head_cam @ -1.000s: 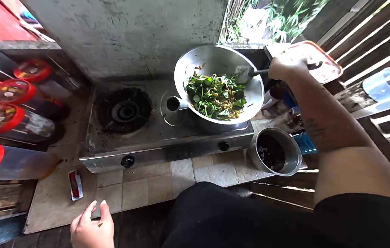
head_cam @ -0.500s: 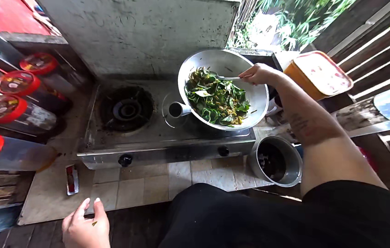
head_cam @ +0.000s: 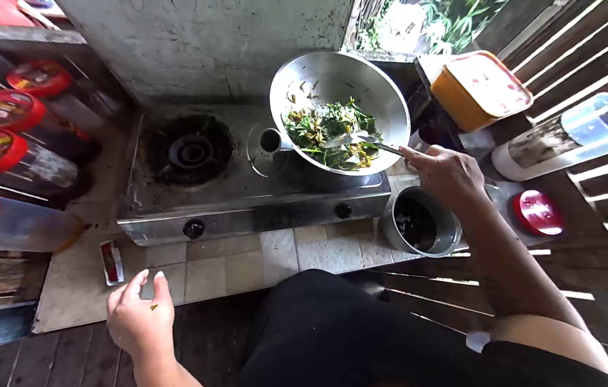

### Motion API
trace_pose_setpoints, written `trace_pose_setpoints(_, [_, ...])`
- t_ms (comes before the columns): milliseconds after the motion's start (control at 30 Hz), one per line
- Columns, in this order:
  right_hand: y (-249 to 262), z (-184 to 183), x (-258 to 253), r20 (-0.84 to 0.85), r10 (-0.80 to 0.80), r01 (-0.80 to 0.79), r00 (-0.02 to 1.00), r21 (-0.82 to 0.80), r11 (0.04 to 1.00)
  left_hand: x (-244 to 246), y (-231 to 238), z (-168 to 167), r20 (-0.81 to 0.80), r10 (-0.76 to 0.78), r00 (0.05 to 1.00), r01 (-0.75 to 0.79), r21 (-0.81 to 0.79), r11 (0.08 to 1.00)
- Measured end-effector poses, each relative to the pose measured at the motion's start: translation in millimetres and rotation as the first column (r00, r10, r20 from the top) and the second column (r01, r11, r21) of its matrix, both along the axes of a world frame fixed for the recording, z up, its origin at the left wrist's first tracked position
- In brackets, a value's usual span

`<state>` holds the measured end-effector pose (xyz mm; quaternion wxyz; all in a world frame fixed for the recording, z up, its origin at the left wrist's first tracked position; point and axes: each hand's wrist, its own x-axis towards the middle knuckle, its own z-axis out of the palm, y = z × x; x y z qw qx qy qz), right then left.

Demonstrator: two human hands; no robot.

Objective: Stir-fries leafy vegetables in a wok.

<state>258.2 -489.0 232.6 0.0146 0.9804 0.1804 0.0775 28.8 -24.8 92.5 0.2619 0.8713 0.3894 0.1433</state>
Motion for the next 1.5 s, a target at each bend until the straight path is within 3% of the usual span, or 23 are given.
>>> trace_pose_setpoints(167, [3,16,-17,-0.067,-0.179,0.176,0.982,-0.043,0.983,-6,3,-5,0.016,-0.008,1.000,0.009,-0.011,1.000])
trace_pose_setpoints(333, [30,-15,20,-0.123,-0.260,0.256,0.958,-0.050,0.965,-8,4,-8,0.007,-0.030,1.000,0.030,-0.014,0.999])
trace_pose_setpoints(400, [23,-1,29,-0.105,-0.240,0.238,0.965,-0.032,0.971,-11,8,-7,0.008,-0.022,1.000,0.022,-0.008,1.000])
trace_pose_setpoints(533, [24,70,36,-0.007,-0.105,0.104,0.994,-0.082,0.991,-19,15,-7,0.000,0.009,1.000,-0.009,-0.039,0.999])
trace_pose_setpoints(667, [89,111,32,0.060,0.171,-0.157,0.984,-0.187,0.970,-28,14,-10,0.005,0.059,0.998,-0.058,-0.050,0.997])
trace_pose_setpoints(833, [201,88,50,-0.125,0.402,-0.409,0.907,-0.485,0.773,-38,12,-19,0.023,0.087,0.996,-0.086,-0.052,0.995])
trace_pose_setpoints(900, [238,65,71,-0.149,0.366,-0.373,0.919,-0.632,0.679,-41,12,-25,0.029,0.093,0.995,-0.091,-0.049,0.995])
trace_pose_setpoints(1000, [270,37,113,-0.122,0.156,-0.190,0.980,-0.803,0.565,-43,12,-30,0.032,0.099,0.995,-0.097,-0.062,0.993])
trace_pose_setpoints(1100, [257,53,136,-0.114,-0.014,-0.077,0.993,-0.751,0.656,-44,14,-33,0.038,0.092,0.995,-0.090,-0.066,0.994])
trace_pose_setpoints(1200, [212,96,117,-0.142,-0.137,0.052,0.980,-0.483,0.874,-40,19,-37,0.015,0.064,0.998,-0.062,-0.071,0.995])
trace_pose_setpoints(1233, [193,108,108,-0.150,-0.178,0.103,0.972,-0.409,0.907,-37,21,-36,0.001,0.049,0.999,-0.049,-0.075,0.996])
trace_pose_setpoints(1367, [109,117,75,-0.151,-0.278,0.221,0.949,-0.313,0.924,-18,27,-31,-0.020,-0.028,0.999,0.027,-0.063,0.998])
trace_pose_setpoints(1500, [51,90,24,-0.139,-0.353,0.341,0.925,-0.103,0.934,9,26,-26,0.000,-0.133,0.991,0.133,-0.025,0.991])
